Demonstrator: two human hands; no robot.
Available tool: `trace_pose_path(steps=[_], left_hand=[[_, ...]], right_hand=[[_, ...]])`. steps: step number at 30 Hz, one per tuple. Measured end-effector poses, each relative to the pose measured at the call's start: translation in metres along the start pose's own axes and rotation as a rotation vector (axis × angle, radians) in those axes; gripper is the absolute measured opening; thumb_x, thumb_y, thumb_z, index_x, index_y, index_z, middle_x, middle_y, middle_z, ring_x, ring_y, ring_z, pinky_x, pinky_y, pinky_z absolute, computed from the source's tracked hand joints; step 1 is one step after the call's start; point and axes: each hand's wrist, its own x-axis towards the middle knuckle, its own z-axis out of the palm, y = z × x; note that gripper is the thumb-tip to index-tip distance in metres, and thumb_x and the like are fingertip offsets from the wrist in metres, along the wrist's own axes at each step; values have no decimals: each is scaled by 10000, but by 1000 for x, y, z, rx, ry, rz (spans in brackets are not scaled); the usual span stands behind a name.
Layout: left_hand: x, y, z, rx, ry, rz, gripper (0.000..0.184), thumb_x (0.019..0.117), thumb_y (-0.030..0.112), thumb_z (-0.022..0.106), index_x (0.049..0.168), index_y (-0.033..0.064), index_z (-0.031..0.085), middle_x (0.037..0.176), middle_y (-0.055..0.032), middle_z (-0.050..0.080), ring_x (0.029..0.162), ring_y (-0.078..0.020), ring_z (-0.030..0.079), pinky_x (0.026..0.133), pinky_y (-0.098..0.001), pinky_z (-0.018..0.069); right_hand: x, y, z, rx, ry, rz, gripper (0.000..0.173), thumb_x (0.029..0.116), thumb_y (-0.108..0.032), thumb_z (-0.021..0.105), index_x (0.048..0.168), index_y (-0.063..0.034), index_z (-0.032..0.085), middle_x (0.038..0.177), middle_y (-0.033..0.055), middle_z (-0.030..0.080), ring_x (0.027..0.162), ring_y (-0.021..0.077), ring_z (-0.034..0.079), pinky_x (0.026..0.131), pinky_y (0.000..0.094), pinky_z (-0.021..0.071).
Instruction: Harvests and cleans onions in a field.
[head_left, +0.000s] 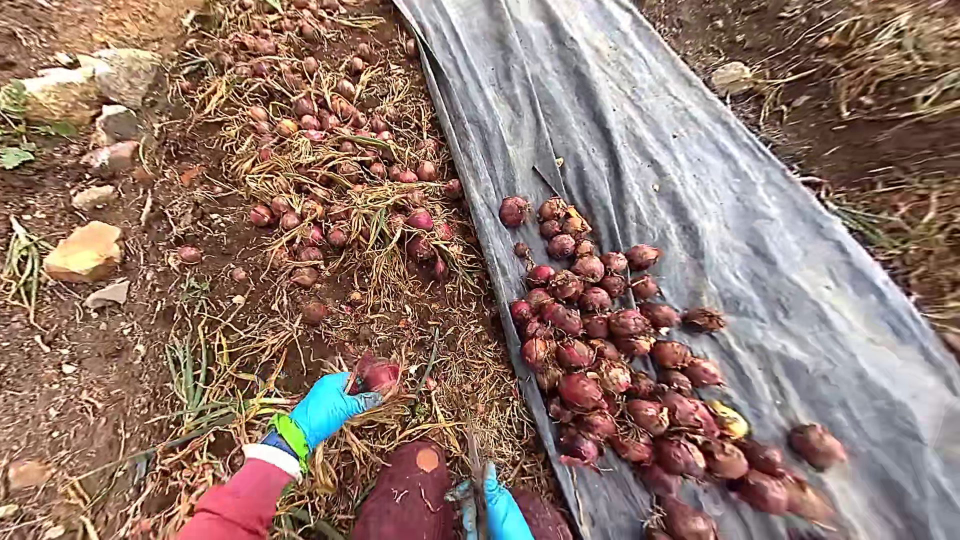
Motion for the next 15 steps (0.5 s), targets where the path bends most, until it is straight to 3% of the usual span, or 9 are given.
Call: trace_pose_path(steps=[2, 4, 6, 8, 11, 13, 15], left_hand=[[-22, 42, 28, -78, -142, 136, 480, 755, 507, 866, 1053, 149, 749, 969, 29, 767, 935, -87, 729, 898, -370, 612], [-34, 72, 47, -42, -329, 238, 510, 741, 570, 856, 1016, 152, 760, 938, 34, 765, 903, -80, 727, 868, -369, 614], [-37, 90, 53, 19, -488, 286, 513, 771, 617, 822, 988, 156, 763, 909, 26, 761, 873, -86, 725, 839, -382, 614], [-30, 108, 43, 207, -540, 305, 538, 781, 667, 783, 920, 149, 743, 836, 6, 729, 808, -122, 704, 778, -421, 592], [-21, 132, 25, 573, -450, 233, 665, 692, 745, 797, 931, 128, 730, 848, -65, 716, 861, -251, 697, 824, -558, 559], [-22, 136, 24, 487, -331, 229, 575, 739, 703, 789, 936, 164, 751, 856, -11, 732, 858, -178, 707, 829, -485, 578], [-33, 139, 38, 332, -279, 307, 416, 851, 589, 747, 963, 189, 766, 880, 28, 751, 861, -102, 719, 823, -406, 603]], right_hand=[[-1, -22, 11, -12, -147, -156, 911, 927, -836, 311, 1114, -31, 696, 651, 76, 640, 500, 191, 611, 486, 373, 570], [-9, -58, 24, 15, -142, -298, 825, 848, -854, 489, 974, -60, 670, 629, 55, 636, 482, 181, 613, 470, 352, 565], [-16, -87, 26, -123, -25, -374, 841, 850, -897, 378, 823, -97, 634, 602, 30, 621, 481, 161, 603, 471, 341, 552], [-16, -107, 20, -323, 32, -289, 893, 907, -871, 201, 802, -100, 640, 600, 28, 617, 494, 162, 605, 495, 365, 555], [-17, -122, -2, -376, -43, -167, 855, 943, -828, 257, 873, -91, 686, 574, 50, 574, 455, 187, 556, 474, 387, 520], [-20, -118, -12, -266, -32, -235, 858, 930, -844, 275, 893, -86, 675, 555, 48, 555, 426, 180, 534, 435, 366, 507], [-20, -108, -22, -275, 20, -177, 861, 954, -815, 243, 933, -71, 677, 581, 62, 573, 455, 196, 560, 469, 390, 531]])
